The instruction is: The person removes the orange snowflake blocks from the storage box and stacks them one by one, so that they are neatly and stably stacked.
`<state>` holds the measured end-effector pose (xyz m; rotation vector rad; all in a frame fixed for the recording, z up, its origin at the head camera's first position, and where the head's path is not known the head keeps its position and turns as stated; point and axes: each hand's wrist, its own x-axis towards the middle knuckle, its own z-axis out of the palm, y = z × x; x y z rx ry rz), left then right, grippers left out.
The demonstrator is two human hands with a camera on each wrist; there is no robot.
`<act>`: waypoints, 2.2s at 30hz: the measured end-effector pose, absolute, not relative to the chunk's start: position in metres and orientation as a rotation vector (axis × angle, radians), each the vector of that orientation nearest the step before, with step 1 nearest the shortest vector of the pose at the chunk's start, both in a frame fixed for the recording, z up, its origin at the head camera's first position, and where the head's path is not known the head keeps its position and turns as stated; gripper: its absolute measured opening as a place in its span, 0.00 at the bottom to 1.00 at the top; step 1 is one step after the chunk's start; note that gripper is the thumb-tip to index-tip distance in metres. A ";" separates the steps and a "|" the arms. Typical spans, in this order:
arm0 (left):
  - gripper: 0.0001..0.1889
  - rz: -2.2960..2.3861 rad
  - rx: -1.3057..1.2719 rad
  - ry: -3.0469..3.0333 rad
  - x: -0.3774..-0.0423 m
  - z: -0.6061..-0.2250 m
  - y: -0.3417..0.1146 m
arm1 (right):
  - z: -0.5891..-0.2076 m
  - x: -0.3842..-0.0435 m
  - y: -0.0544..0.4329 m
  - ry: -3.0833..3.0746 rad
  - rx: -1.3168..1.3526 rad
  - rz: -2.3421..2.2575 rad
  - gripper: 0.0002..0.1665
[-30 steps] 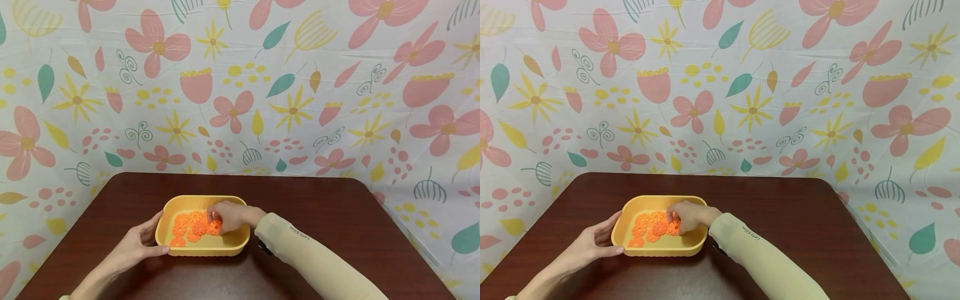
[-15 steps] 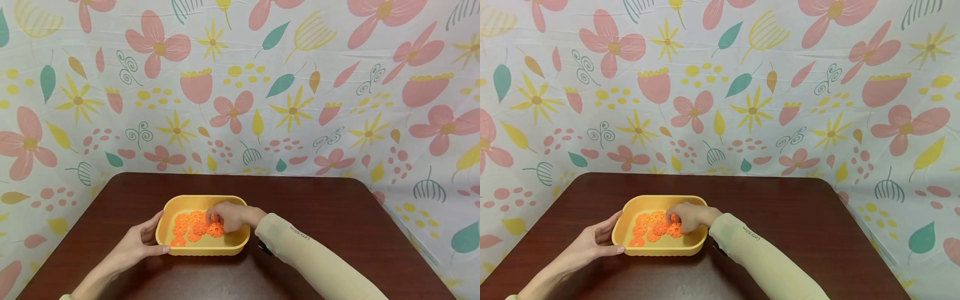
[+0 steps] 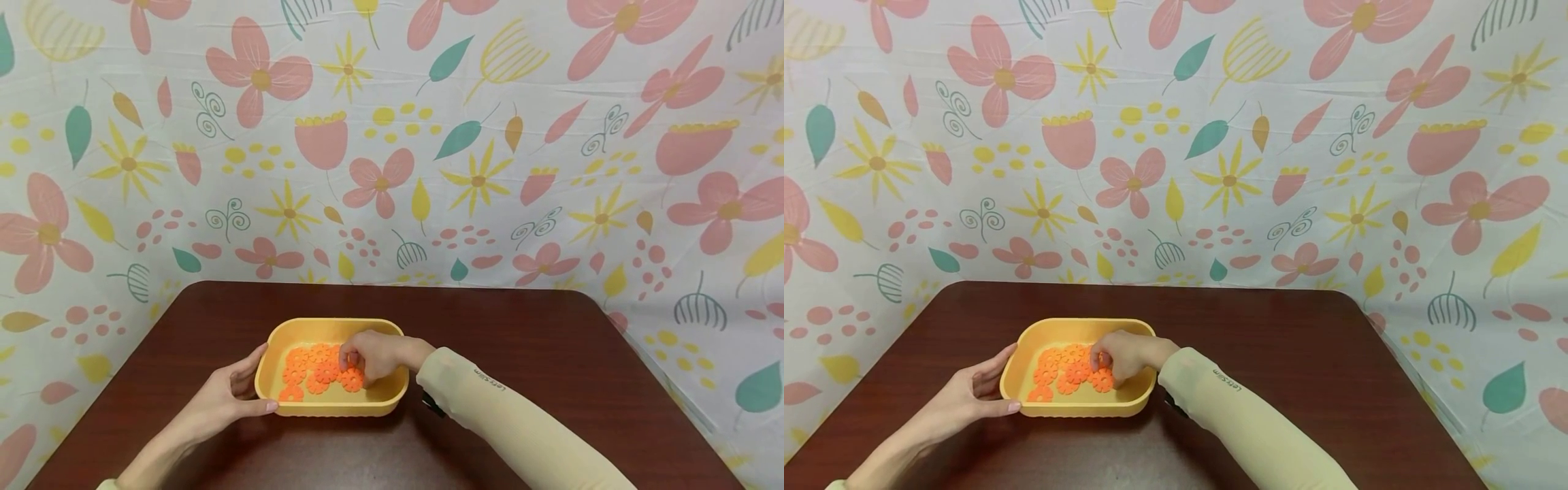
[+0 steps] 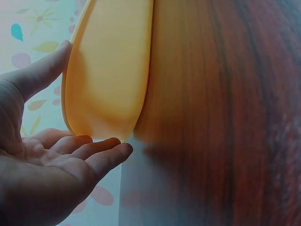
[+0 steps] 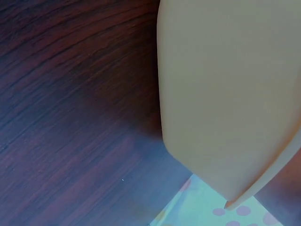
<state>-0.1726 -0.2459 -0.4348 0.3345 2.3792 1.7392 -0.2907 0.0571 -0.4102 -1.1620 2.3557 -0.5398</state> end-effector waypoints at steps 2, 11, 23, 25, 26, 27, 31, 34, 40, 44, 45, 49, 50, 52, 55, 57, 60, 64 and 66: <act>0.53 1.735 0.331 2.382 -0.173 -0.435 -0.246 | -0.410 -0.290 0.057 2.358 -1.168 -0.543 0.23; 0.53 1.742 0.352 2.373 -0.174 -0.433 -0.246 | -0.408 -0.287 0.057 2.405 -1.156 -0.504 0.24; 0.54 1.742 0.319 2.359 -0.172 -0.433 -0.246 | -0.406 -0.290 0.061 2.346 -1.206 -0.531 0.30; 0.54 1.739 0.307 2.363 -0.172 -0.434 -0.246 | -0.406 -0.291 0.062 2.338 -1.220 -0.558 0.29; 0.54 1.736 0.310 2.365 -0.172 -0.434 -0.246 | -0.406 -0.291 0.062 2.335 -1.225 -0.573 0.29; 0.53 1.734 0.311 2.367 -0.172 -0.434 -0.246 | -0.406 -0.291 0.063 2.332 -1.229 -0.587 0.29; 0.53 1.735 0.302 2.369 -0.172 -0.433 -0.246 | -0.406 -0.292 0.063 2.323 -1.243 -0.622 0.27; 0.53 1.744 0.306 2.358 -0.172 -0.432 -0.245 | -0.406 -0.292 0.064 2.318 -1.244 -0.635 0.25; 0.53 1.770 0.322 2.327 -0.172 -0.431 -0.244 | -0.405 -0.292 0.066 2.286 -1.226 -0.691 0.22; 0.54 1.770 0.308 2.319 -0.171 -0.432 -0.244 | -0.404 -0.291 0.069 2.280 -1.204 -0.723 0.22; 0.54 1.770 0.302 2.317 -0.171 -0.432 -0.244 | -0.403 -0.291 0.069 2.280 -1.193 -0.734 0.22; 0.54 1.772 0.298 2.316 -0.171 -0.432 -0.243 | -0.401 -0.290 0.073 2.282 -1.158 -0.790 0.22; 0.54 1.775 0.294 2.312 -0.171 -0.432 -0.243 | -0.400 -0.289 0.075 2.285 -1.153 -0.807 0.22; 0.54 1.772 0.298 2.318 -0.170 -0.432 -0.242 | -0.398 -0.288 0.078 2.289 -1.166 -0.837 0.22; 0.54 1.762 0.305 2.330 -0.171 -0.431 -0.242 | -0.393 -0.287 0.084 2.296 -1.201 -0.881 0.22; 0.54 1.754 0.303 2.338 -0.171 -0.431 -0.242 | -0.389 -0.287 0.089 2.306 -1.222 -0.911 0.22; 0.54 1.749 0.294 2.337 -0.170 -0.431 -0.242 | -0.382 -0.286 0.098 2.324 -1.227 -0.974 0.22; 0.54 1.749 0.290 2.331 -0.171 -0.431 -0.243 | -0.376 -0.285 0.115 2.360 -1.193 -1.064 0.23; 0.54 1.744 0.287 2.333 -0.171 -0.430 -0.244 | -0.373 -0.286 0.127 2.380 -1.173 -1.104 0.24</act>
